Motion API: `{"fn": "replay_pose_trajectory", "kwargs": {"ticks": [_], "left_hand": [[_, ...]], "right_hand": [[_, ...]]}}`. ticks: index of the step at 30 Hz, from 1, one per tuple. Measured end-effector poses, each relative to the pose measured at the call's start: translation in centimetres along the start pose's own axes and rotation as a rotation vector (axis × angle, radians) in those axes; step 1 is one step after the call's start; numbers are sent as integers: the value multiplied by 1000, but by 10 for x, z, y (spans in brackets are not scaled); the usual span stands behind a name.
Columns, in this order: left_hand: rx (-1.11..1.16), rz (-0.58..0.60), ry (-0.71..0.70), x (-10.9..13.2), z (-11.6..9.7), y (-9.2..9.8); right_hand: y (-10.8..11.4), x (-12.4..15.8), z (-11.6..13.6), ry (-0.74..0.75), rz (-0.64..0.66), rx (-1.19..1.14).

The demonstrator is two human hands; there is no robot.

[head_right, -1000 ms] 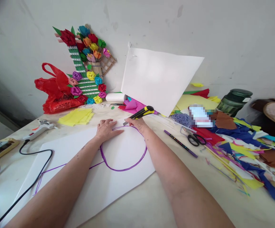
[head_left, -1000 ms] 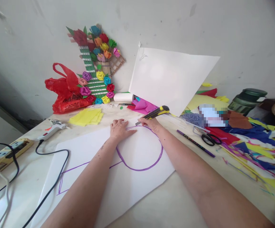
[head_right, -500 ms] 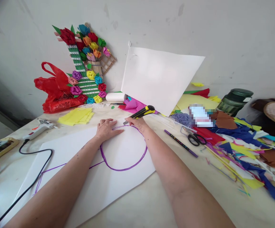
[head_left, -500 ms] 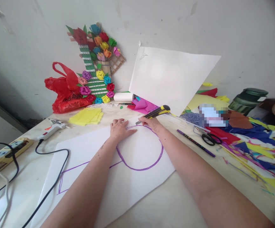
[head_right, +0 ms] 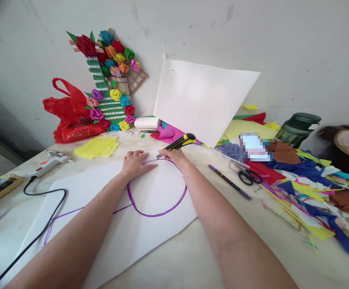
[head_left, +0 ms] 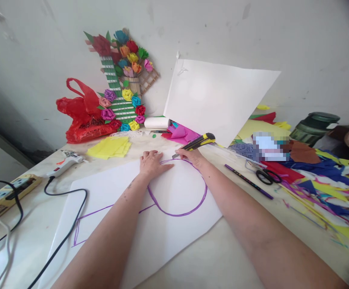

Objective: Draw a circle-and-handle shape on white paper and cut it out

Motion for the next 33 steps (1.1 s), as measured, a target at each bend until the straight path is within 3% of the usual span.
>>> {"fn": "replay_pose_trajectory", "kwargs": {"ticks": [18,33], "left_hand": [[-9,21,10,0,0,0],[-12,-2,-3,-1,1,-2]], "right_hand": [[0,-1,-1,-8,-12,65],[-12,6,15,38,17,234]]}}
Point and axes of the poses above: each hand's wrist, its own x-axis away from the middle knuckle, its own y-axis out of the back of the hand, z = x × y, the point moved 7 cm from there along -x, towards the middle knuckle, and after that the axes turned 13 degrees about -y, right-handed, at the moved point
